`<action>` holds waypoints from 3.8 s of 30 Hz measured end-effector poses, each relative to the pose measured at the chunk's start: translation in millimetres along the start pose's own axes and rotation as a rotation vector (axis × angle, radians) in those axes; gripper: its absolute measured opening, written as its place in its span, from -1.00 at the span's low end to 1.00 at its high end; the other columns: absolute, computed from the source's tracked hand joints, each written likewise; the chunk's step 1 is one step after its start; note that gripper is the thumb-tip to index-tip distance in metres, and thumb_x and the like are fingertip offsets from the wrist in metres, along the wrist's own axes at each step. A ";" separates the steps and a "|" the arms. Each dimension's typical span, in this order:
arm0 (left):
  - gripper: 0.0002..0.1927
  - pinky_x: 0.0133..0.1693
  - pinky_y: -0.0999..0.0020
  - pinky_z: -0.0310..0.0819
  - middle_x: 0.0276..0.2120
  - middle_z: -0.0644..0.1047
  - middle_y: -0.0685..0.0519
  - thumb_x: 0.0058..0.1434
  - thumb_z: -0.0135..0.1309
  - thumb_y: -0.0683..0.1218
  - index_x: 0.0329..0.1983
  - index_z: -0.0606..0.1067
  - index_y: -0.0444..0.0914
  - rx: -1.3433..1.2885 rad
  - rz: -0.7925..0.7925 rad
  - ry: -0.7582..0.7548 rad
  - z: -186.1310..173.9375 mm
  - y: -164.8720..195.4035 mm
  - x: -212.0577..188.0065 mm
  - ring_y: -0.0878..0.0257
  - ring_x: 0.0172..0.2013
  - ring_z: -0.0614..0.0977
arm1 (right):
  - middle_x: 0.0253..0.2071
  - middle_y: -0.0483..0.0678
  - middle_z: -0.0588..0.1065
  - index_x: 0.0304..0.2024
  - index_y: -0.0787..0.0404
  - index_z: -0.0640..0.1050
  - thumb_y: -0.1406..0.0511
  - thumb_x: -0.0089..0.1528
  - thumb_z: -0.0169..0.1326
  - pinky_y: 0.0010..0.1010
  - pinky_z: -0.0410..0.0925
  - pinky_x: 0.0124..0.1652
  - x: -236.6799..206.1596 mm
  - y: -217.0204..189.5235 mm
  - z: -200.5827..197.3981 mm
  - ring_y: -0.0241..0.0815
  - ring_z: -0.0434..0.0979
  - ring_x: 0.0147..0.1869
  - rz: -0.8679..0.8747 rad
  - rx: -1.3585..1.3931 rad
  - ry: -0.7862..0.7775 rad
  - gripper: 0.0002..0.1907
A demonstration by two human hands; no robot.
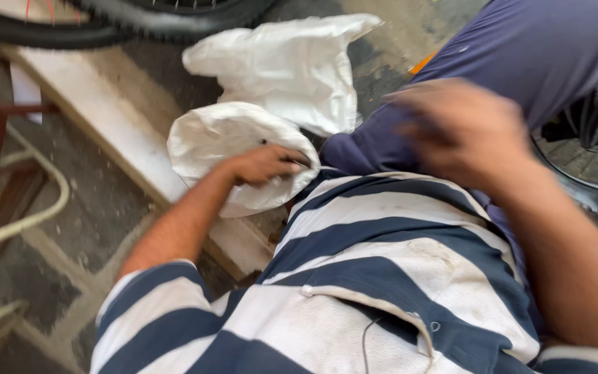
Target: The person sits on the floor of a bicycle repair shop and cuts an old rim strip with shears, then pulls the old tire off a wheel rim. They fit a new tire onto the rim, work it around the edge by hand, and insert the inner tube into the tire while pressing the bead into place.
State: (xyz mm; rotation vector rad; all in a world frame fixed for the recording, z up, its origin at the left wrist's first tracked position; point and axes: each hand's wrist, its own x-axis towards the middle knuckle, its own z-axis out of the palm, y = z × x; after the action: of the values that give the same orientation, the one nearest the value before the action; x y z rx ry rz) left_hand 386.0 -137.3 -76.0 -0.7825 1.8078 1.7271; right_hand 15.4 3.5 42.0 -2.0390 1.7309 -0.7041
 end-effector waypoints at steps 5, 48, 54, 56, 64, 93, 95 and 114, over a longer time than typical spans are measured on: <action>-0.57 0.15 0.33 0.41 0.12 0.60 -0.02 0.36 -0.03 -0.06 0.29 0.47 -0.18 -0.077 0.010 0.041 14.2 27.2 21.7 0.19 0.09 0.58 | 0.13 -0.03 0.55 0.40 0.01 0.39 0.26 0.21 0.08 -0.24 0.43 0.16 82.0 -25.6 94.4 0.04 0.59 0.14 -0.294 -0.046 -0.701 -0.35; -0.57 0.08 -0.09 0.38 -0.06 0.60 -0.18 0.02 0.28 0.03 -0.04 0.56 -0.21 0.991 0.177 0.310 -69.1 52.1 67.5 -0.17 0.01 0.58 | -0.23 0.07 0.62 -0.18 0.09 0.67 0.29 0.11 0.18 -0.09 0.42 -0.10 62.4 -7.6 107.6 0.11 0.61 -0.08 0.020 0.456 -0.273 -0.78; -0.62 0.09 -0.08 0.42 -0.02 0.58 -0.25 0.22 0.04 0.08 -0.02 0.57 -0.21 0.990 -0.466 0.116 -61.4 -51.1 103.7 -0.19 0.03 0.59 | -0.05 0.03 0.59 -0.06 0.18 0.59 0.33 0.10 0.18 -0.17 0.46 -0.07 2.8 42.5 40.9 0.05 0.60 -0.05 -0.076 0.164 0.507 -0.67; -0.62 0.12 -0.05 0.42 0.06 0.57 -0.19 0.21 0.06 0.07 0.03 0.57 -0.18 0.944 -0.661 0.201 -52.5 -48.3 105.7 -0.15 0.10 0.57 | -0.12 -0.08 0.58 -0.04 0.06 0.61 0.27 0.20 0.23 -0.15 0.46 -0.01 -37.9 93.7 19.9 -0.01 0.61 -0.03 0.110 -0.012 0.664 -0.74; 0.00 0.14 0.01 0.42 0.14 0.52 -0.26 -0.01 0.34 0.25 0.41 0.27 -0.29 0.744 -0.596 0.600 -67.2 0.4 128.3 -0.18 0.16 0.54 | 0.13 0.37 0.38 0.29 0.36 0.33 0.05 0.06 0.45 0.15 0.27 0.04 -200.0 262.1 45.1 0.46 0.36 0.14 1.303 -0.100 0.547 -0.07; -0.44 -0.03 0.26 0.52 -0.11 0.62 -0.06 0.19 0.28 0.06 0.18 0.45 -0.28 0.280 0.830 -0.397 120.9 374.0 353.0 0.19 -0.10 0.65 | -0.19 -0.02 0.64 -0.07 0.13 0.70 0.25 0.23 0.32 -0.17 0.43 -0.08 -275.2 75.2 -166.1 -0.07 0.61 -0.08 1.021 -0.510 0.380 -0.78; -0.54 -0.13 0.31 0.55 -0.25 0.64 -0.03 0.41 0.09 0.20 0.05 0.56 -0.27 0.243 0.605 -0.487 124.2 373.7 356.4 0.28 -0.23 0.65 | -0.13 0.02 0.63 -0.09 0.14 0.70 0.30 0.22 0.34 -0.12 0.42 0.00 -272.8 81.3 -157.6 0.03 0.59 0.02 0.931 -0.850 0.472 -0.79; -0.60 -0.34 0.10 0.41 -0.40 0.60 -0.17 0.46 -0.13 -0.12 0.14 0.60 -0.44 0.928 1.514 0.400 90.7 481.6 430.5 -0.07 -0.38 0.58 | -0.22 0.07 0.60 -0.17 0.24 0.64 0.28 0.35 0.28 -0.20 0.45 -0.17 -260.1 110.1 -80.0 0.08 0.63 -0.16 0.918 -0.327 0.998 -0.85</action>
State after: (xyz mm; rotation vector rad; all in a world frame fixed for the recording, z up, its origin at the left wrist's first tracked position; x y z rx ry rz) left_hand -261.2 -60.3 -50.1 0.9647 3.4159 0.9185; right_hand -150.6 243.3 8.3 -0.7220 3.1197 -1.2230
